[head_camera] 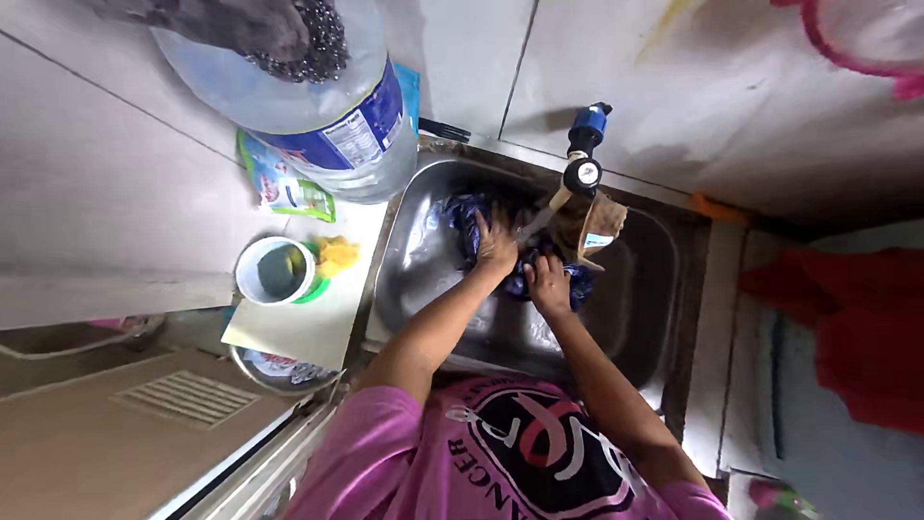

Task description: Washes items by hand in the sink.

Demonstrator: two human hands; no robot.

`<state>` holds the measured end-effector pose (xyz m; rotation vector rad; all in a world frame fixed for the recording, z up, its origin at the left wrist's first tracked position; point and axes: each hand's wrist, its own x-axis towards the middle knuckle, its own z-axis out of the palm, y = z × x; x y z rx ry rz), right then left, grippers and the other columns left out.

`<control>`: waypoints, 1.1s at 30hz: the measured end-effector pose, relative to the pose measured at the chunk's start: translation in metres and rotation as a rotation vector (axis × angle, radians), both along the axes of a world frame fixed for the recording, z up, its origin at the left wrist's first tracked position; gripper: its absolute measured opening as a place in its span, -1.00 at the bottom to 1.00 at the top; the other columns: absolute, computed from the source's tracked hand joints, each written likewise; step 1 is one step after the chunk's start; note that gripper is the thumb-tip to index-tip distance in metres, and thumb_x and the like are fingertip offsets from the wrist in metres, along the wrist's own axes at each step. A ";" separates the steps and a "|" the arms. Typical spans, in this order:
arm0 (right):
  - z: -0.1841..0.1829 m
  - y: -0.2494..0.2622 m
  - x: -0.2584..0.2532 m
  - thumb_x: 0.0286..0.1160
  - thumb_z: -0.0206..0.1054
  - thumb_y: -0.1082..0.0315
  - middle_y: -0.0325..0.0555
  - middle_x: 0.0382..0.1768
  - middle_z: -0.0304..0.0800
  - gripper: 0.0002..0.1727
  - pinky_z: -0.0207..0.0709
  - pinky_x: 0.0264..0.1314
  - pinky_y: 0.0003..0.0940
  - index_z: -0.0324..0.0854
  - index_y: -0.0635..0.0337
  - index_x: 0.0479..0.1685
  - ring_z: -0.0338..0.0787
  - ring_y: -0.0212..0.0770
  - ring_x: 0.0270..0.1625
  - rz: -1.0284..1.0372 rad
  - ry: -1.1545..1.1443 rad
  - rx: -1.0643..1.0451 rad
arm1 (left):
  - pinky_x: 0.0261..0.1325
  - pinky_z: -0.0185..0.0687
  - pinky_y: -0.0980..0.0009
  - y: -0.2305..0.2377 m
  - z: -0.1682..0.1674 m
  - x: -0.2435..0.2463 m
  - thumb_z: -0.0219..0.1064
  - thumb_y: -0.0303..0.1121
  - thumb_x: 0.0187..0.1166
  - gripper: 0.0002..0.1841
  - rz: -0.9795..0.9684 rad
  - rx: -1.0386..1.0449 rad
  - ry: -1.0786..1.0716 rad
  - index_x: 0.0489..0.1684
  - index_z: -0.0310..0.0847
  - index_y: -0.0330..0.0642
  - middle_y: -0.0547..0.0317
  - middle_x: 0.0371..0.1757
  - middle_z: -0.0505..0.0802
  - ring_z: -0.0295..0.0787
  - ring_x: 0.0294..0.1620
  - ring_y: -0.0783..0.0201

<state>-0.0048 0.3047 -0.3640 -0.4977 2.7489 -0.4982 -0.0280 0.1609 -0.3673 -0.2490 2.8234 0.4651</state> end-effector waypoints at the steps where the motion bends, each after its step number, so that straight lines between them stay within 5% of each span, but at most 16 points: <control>1: -0.003 -0.005 -0.008 0.82 0.07 0.04 0.38 0.51 0.56 -0.45 0.36 0.49 0.43 0.59 0.33 0.44 0.56 0.39 0.55 -0.059 -0.015 0.074 | 0.71 -0.53 -0.59 0.002 0.001 -0.011 0.29 -0.38 0.63 -0.24 -0.034 0.018 -0.005 0.90 0.07 -0.03 -0.42 0.82 0.20 -0.18 0.89 -0.39; 4: 0.010 -0.030 -0.034 0.89 -0.11 0.09 0.36 0.44 0.65 -0.44 0.41 0.49 0.38 0.43 0.25 0.64 0.61 0.37 0.53 -0.182 -0.360 0.313 | 0.79 -0.25 -0.35 0.010 0.017 -0.040 0.26 -0.42 0.68 -0.50 0.029 0.262 -0.062 0.62 0.44 -0.32 -0.33 0.64 0.52 0.23 0.75 -0.28; 6: -0.006 -0.031 -0.050 0.86 0.03 0.23 0.38 0.56 0.52 -0.49 0.26 0.66 0.28 0.42 0.36 0.63 0.47 0.33 0.65 -0.237 -0.550 0.206 | 0.78 0.11 0.01 0.009 0.037 -0.038 0.20 -0.39 0.76 -0.56 0.226 0.584 -0.110 0.52 0.47 -0.50 -0.35 0.56 0.60 0.41 0.68 -0.17; 8: -0.059 -0.010 -0.054 0.75 0.21 0.23 0.34 0.49 0.59 -0.50 0.31 0.70 0.09 0.52 0.41 0.51 0.54 0.21 0.60 -0.316 -0.410 -0.015 | 0.75 0.21 0.09 0.000 0.064 -0.031 0.14 -0.40 0.81 -0.54 0.303 0.765 -0.227 0.59 0.36 -0.52 -0.36 0.62 0.53 0.38 0.70 -0.11; 10: -0.065 0.002 -0.059 0.75 0.21 0.18 0.33 0.50 0.60 -0.47 0.32 0.69 0.10 0.52 0.37 0.54 0.55 0.21 0.60 -0.259 -0.336 0.020 | 0.74 0.25 0.08 0.000 0.048 -0.033 0.15 -0.30 0.81 -0.49 0.241 0.711 -0.222 0.62 0.35 -0.47 -0.32 0.63 0.53 0.39 0.72 -0.09; 14: -0.058 -0.001 -0.062 0.76 0.23 0.20 0.35 0.41 0.66 -0.51 0.42 0.58 0.14 0.54 0.37 0.49 0.63 0.24 0.50 -0.257 -0.245 -0.049 | 0.60 0.39 0.07 0.019 0.002 -0.061 0.30 -0.41 0.65 -0.57 0.404 0.731 0.176 0.36 0.55 -0.60 -0.47 0.36 0.70 0.58 0.49 -0.21; 18: -0.045 -0.002 -0.064 0.83 0.11 0.17 0.34 0.50 0.58 -0.49 0.35 0.63 0.23 0.51 0.35 0.54 0.55 0.28 0.59 -0.241 -0.335 0.072 | 0.82 0.07 0.02 0.008 -0.008 -0.016 0.35 -0.42 0.62 -0.45 0.122 0.531 0.227 0.59 0.42 -0.45 -0.35 0.69 0.45 0.22 0.78 -0.23; 21: -0.027 -0.010 -0.061 0.91 -0.03 0.17 0.41 0.58 0.48 -0.45 0.24 0.70 0.24 0.40 0.44 0.61 0.45 0.32 0.66 -0.207 -0.461 0.101 | 0.54 0.42 -0.18 -0.002 -0.010 0.029 0.47 -0.38 0.47 -0.61 0.189 0.265 0.473 0.27 0.73 -0.29 -0.35 0.44 0.68 0.56 0.50 -0.34; 24: -0.015 -0.018 -0.046 0.92 -0.08 0.13 0.36 0.62 0.45 -0.44 0.22 0.69 0.32 0.38 0.33 0.67 0.42 0.32 0.69 -0.215 -0.379 0.108 | 0.58 0.37 -0.23 -0.023 0.006 0.046 0.67 -0.10 0.31 -0.22 0.457 0.409 0.128 0.50 0.48 -0.35 -0.46 0.49 0.55 0.42 0.56 -0.40; 26: -0.026 -0.022 -0.036 0.91 -0.07 0.24 0.34 0.69 0.36 -0.46 0.17 0.75 0.27 0.29 0.33 0.74 0.35 0.29 0.74 -0.189 -0.323 0.059 | 0.61 0.36 -0.21 -0.026 0.007 0.044 0.73 -0.11 0.23 -0.07 0.514 0.451 0.052 0.59 0.34 -0.38 -0.47 0.54 0.52 0.39 0.61 -0.38; 30: -0.012 -0.019 -0.017 0.93 -0.14 0.29 0.43 0.78 0.12 -0.41 0.00 0.87 0.08 0.05 0.45 0.81 0.16 0.26 0.84 -0.181 -0.457 -0.107 | 0.58 0.43 -0.16 -0.035 0.014 0.029 0.64 -0.19 0.37 -0.14 0.646 0.500 -0.009 0.61 0.27 -0.46 -0.47 0.50 0.58 0.52 0.55 -0.33; 33: -0.003 0.004 -0.013 0.96 -0.18 0.12 0.39 0.78 0.15 -0.36 0.00 0.87 0.11 0.07 0.41 0.82 0.17 0.23 0.84 -0.166 -0.588 -0.128 | 0.48 0.50 -0.24 -0.045 0.018 0.034 0.40 -0.23 0.64 -0.47 0.517 0.489 -0.054 0.46 0.51 -0.42 -0.45 0.34 0.71 0.65 0.42 -0.33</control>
